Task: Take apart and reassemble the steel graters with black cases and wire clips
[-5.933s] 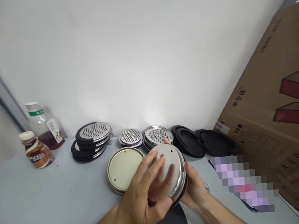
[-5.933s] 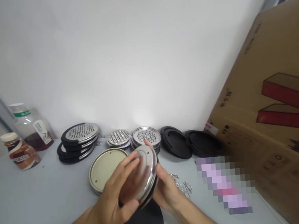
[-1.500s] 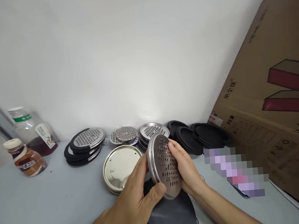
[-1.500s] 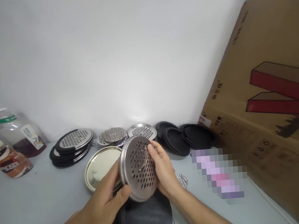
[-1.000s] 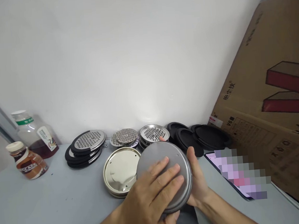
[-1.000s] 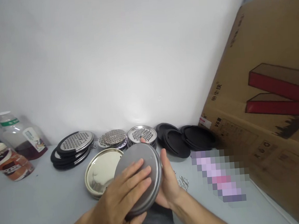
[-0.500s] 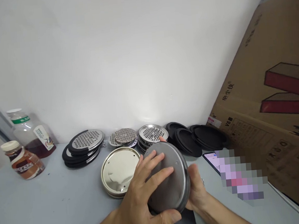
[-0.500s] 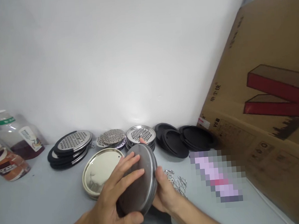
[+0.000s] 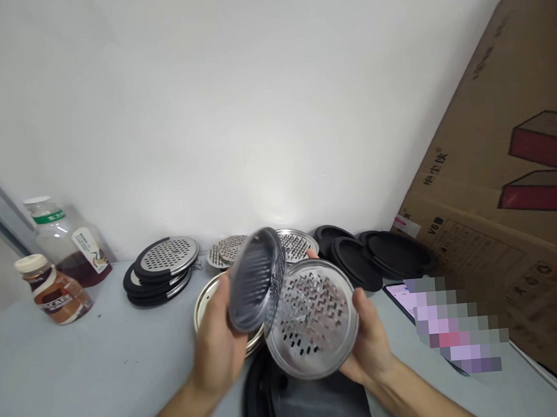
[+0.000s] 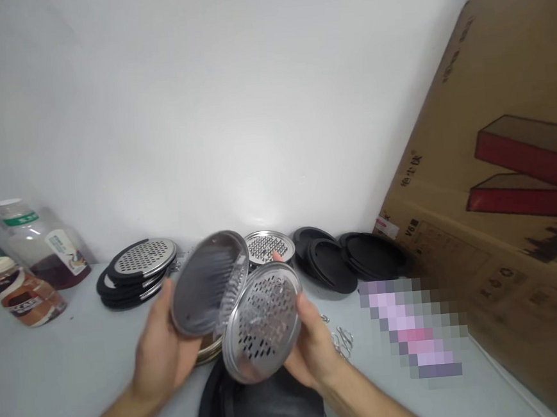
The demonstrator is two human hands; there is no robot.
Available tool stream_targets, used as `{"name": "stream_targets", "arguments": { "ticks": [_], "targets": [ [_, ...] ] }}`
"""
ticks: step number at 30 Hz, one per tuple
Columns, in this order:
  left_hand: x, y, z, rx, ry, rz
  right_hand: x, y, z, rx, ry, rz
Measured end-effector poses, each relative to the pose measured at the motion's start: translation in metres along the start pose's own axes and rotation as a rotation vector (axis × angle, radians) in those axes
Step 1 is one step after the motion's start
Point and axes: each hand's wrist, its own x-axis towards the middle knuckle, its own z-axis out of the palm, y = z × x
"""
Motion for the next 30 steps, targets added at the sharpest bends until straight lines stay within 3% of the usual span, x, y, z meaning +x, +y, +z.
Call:
{"name": "stream_targets", "arguments": {
  "ticks": [3,8,16,21,26,30],
  "targets": [
    [0.025,0.023,-0.013,-0.176,0.130,-0.161,0.007,-0.010,-0.001,0.083,0.056,0.002],
    [0.050,0.030,-0.050,-0.070,0.407,-0.232,0.026,-0.017,-0.010,0.174,0.157,0.099],
    [0.059,0.035,-0.089,0.647,0.235,-0.107,0.038,-0.016,-0.026,0.107,0.217,0.082],
    [0.060,0.040,-0.104,0.909,0.170,-0.076,0.039,-0.033,-0.035,0.119,0.288,-0.015],
    [0.057,0.026,-0.101,1.164,0.153,0.074,0.039,-0.036,-0.036,0.082,0.282,-0.077],
    [0.044,0.017,-0.078,1.300,0.124,0.286,0.032,-0.024,-0.026,0.006,0.263,-0.086]
  ]
}}
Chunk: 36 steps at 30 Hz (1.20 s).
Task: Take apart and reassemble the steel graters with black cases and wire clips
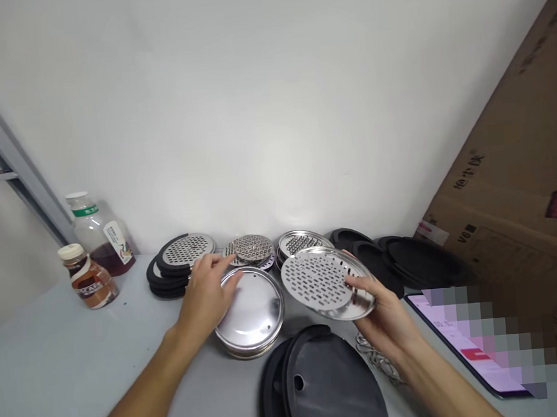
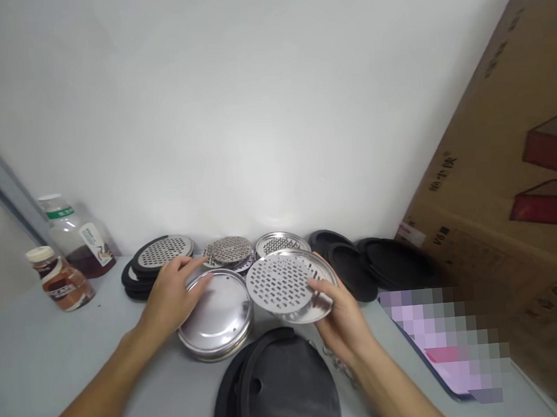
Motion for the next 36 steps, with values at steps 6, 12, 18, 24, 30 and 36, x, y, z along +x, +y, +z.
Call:
{"name": "stream_targets", "arguments": {
  "ticks": [6,12,18,24,30,36],
  "targets": [
    [-0.032,0.046,0.009,0.023,-0.283,0.593,-0.016,0.022,0.011,-0.116,-0.094,0.049],
    [-0.028,0.034,0.005,-0.098,-0.144,0.741,-0.013,0.029,0.005,-0.195,-0.076,0.014],
    [0.035,0.020,-0.001,-0.095,0.208,0.074,0.018,0.013,-0.001,-0.337,0.003,-0.009],
    [0.110,-0.024,0.019,-0.051,0.038,-0.242,0.082,-0.023,-0.002,-0.523,0.136,-0.274],
    [0.107,-0.044,0.029,0.152,0.033,-0.266,0.099,-0.027,-0.016,-1.143,0.111,-0.547],
    [0.085,-0.079,-0.027,0.423,0.241,-0.326,0.090,-0.014,-0.021,-1.690,-0.035,-0.589]
  ]
}}
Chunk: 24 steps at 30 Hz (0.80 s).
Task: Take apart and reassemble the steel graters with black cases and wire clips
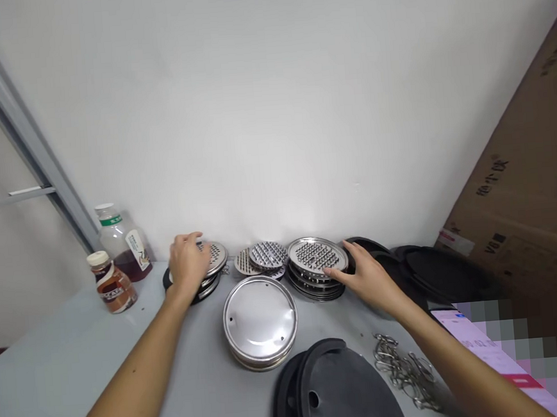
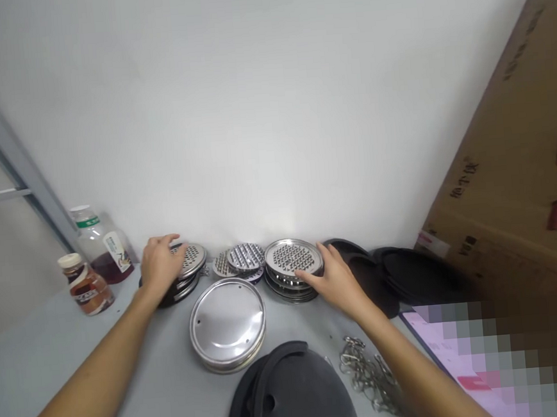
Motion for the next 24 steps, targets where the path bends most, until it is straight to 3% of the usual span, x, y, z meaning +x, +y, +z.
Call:
{"name": "stream_targets", "arguments": {
  "ticks": [4,7,10,15,21,24],
  "targets": [
    [0.016,-0.055,-0.012,0.111,-0.087,-0.158,-0.006,-0.010,0.001,-0.054,0.106,-0.043],
    [0.023,-0.075,-0.008,0.131,-0.162,-0.207,-0.018,-0.020,-0.003,-0.005,0.204,-0.144],
    [0.022,-0.077,-0.005,0.146,-0.136,-0.251,-0.035,-0.026,-0.006,0.132,0.214,-0.189],
    [0.018,-0.070,-0.006,0.145,-0.063,-0.246,-0.053,-0.022,-0.002,0.438,0.204,-0.104],
    [0.023,-0.068,-0.001,0.101,-0.181,-0.194,-0.057,-0.024,0.002,0.503,0.170,-0.079],
    [0.024,-0.067,0.000,0.056,-0.180,-0.206,-0.058,-0.026,0.003,0.516,0.151,-0.078]
  ]
}}
